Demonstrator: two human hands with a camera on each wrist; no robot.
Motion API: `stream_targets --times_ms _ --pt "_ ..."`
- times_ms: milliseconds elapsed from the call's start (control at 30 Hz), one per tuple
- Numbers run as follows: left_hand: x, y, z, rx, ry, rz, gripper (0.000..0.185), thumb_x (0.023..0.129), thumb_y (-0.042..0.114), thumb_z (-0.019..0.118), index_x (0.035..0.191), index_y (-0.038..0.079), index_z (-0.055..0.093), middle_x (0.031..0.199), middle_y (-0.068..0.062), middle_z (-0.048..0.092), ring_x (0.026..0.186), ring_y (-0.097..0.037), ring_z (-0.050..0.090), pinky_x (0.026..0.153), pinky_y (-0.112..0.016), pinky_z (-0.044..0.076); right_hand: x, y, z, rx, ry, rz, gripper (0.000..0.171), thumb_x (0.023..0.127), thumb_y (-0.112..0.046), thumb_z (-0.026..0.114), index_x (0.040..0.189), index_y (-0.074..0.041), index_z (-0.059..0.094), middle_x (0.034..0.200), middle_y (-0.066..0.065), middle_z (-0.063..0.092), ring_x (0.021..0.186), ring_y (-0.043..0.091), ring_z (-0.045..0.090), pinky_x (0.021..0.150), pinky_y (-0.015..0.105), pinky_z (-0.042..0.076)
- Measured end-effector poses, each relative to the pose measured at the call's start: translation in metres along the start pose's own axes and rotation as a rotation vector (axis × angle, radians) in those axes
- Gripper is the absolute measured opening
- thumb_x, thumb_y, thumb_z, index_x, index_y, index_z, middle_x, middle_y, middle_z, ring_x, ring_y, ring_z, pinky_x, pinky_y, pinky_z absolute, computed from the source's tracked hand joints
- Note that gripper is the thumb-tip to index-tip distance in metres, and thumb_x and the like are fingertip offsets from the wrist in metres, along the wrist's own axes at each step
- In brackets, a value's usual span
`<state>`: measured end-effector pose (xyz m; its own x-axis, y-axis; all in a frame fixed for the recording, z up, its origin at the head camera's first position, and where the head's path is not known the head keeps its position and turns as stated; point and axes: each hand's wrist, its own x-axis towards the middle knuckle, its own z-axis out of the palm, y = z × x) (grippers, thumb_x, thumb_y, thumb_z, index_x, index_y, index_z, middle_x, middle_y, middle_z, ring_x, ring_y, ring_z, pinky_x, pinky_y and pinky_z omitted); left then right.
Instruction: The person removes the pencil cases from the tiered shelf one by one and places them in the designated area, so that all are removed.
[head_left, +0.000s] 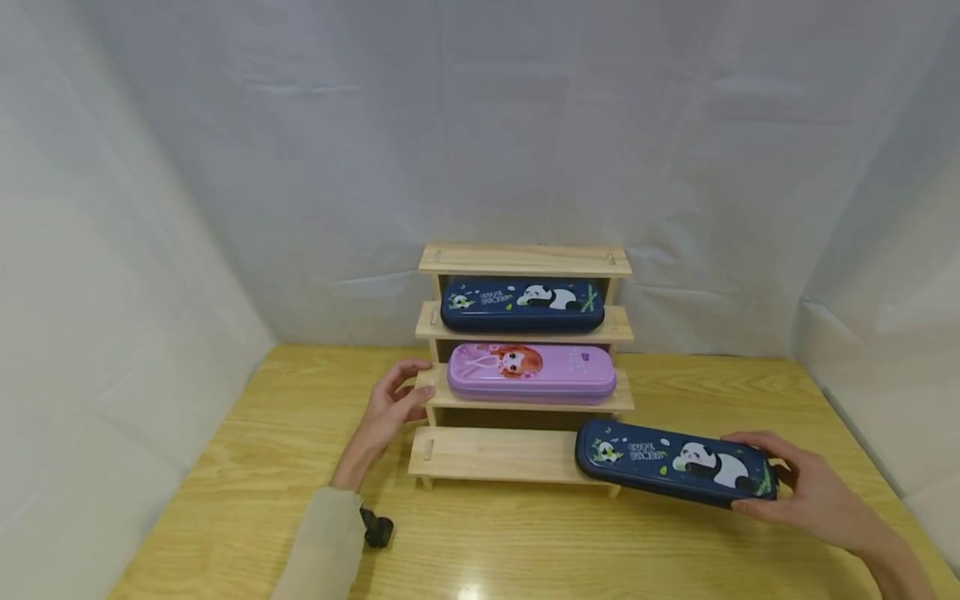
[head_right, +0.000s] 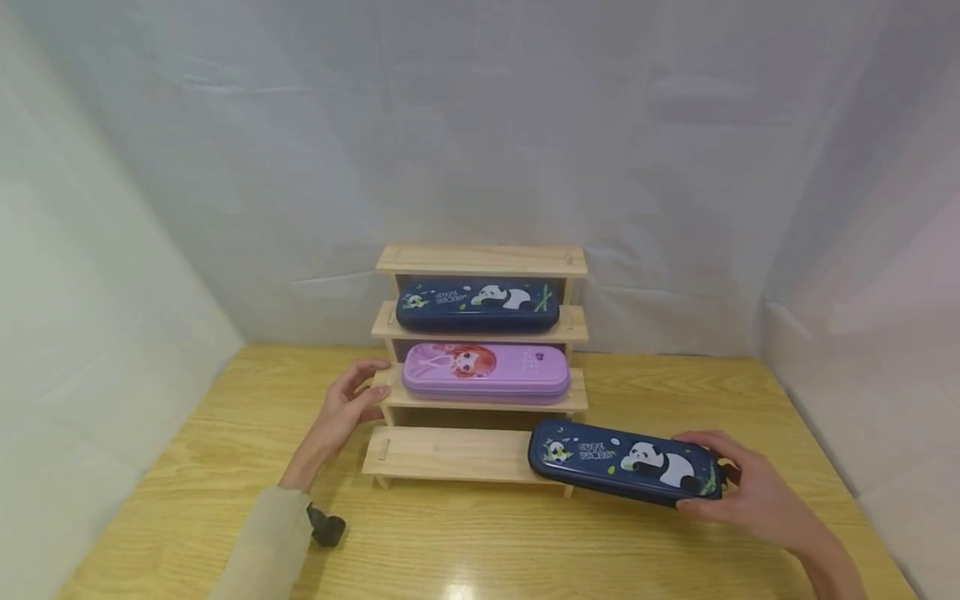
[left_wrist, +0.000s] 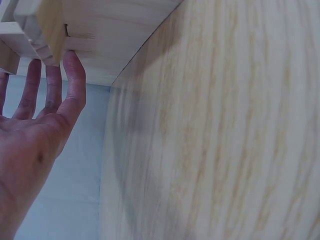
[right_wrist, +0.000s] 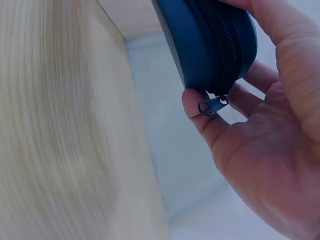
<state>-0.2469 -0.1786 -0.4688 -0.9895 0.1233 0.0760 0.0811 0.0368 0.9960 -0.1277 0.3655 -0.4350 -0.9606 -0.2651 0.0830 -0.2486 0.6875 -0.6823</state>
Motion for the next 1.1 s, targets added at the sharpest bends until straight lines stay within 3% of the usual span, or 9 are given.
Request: stream_targets --times_ms 467,567,700,800,933,1033,1100 --pt "0.000 0.000 0.000 -0.002 -0.004 0.012 0.042 0.098 0.014 0.066 0.138 0.007 0.053 0.129 -0.003 0.054 0.097 -0.012 0.062 0.075 -0.031 0.060 -0.020 0.024 -0.009 -0.067 0.063 0.110 0.065 0.082 -0.019 0.087 0.139 -0.013 0.057 0.121 -0.033 0.048 0.099 -0.009 0.045 0.072 0.017 0.050" --pt "0.000 -0.001 0.000 -0.002 -0.005 0.014 0.042 0.098 0.014 0.066 0.138 0.006 0.053 0.128 -0.003 0.054 0.096 -0.012 0.062 0.075 -0.031 0.060 -0.025 0.029 -0.011 -0.112 0.064 0.165 0.067 0.082 -0.024 0.087 0.140 -0.011 0.056 0.128 -0.018 0.051 0.097 -0.011 0.041 0.072 0.017 0.050" --pt "0.000 -0.001 0.000 -0.002 -0.002 0.015 0.042 0.098 0.013 0.065 0.137 0.006 0.053 0.128 -0.003 0.053 0.095 -0.012 0.062 0.074 -0.030 0.060 -0.028 0.032 -0.014 -0.134 0.087 0.203 0.072 0.082 -0.026 0.087 0.143 -0.006 0.052 0.136 0.017 0.052 0.094 -0.015 0.037 0.070 0.016 0.051" --pt "-0.001 0.000 0.000 0.000 0.000 0.015 0.042 0.099 0.014 0.065 0.137 0.006 0.053 0.128 -0.004 0.053 0.095 -0.011 0.061 0.074 -0.029 0.060 -0.028 0.033 -0.016 -0.131 0.123 0.227 0.076 0.082 -0.025 0.087 0.144 -0.003 0.049 0.137 0.025 0.049 0.092 -0.014 0.040 0.068 0.016 0.051" --pt "-0.002 0.000 0.000 0.007 -0.006 0.012 0.043 0.099 0.016 0.065 0.139 0.006 0.052 0.129 -0.006 0.053 0.096 -0.011 0.062 0.075 -0.028 0.060 -0.024 0.032 -0.018 -0.118 0.124 0.301 0.082 0.085 -0.032 0.085 0.147 -0.001 0.043 0.140 0.031 0.044 0.103 0.019 0.056 0.066 0.016 0.049" --pt "-0.001 0.000 0.000 0.009 -0.005 0.005 0.043 0.099 0.017 0.065 0.139 0.007 0.052 0.128 -0.005 0.053 0.097 -0.011 0.062 0.076 -0.029 0.060 -0.018 0.032 -0.020 -0.118 0.109 0.375 0.087 0.087 -0.041 0.082 0.151 -0.001 0.038 0.141 0.037 0.039 0.108 0.049 0.052 0.066 0.020 0.048" --pt "-0.001 -0.001 0.000 0.009 -0.001 0.002 0.042 0.099 0.017 0.065 0.138 0.008 0.052 0.127 -0.003 0.054 0.097 -0.011 0.062 0.075 -0.029 0.060 -0.014 0.032 -0.020 -0.132 0.125 0.406 0.089 0.086 -0.045 0.081 0.151 -0.002 0.039 0.140 0.040 0.040 0.109 0.052 0.052 0.066 0.024 0.048"
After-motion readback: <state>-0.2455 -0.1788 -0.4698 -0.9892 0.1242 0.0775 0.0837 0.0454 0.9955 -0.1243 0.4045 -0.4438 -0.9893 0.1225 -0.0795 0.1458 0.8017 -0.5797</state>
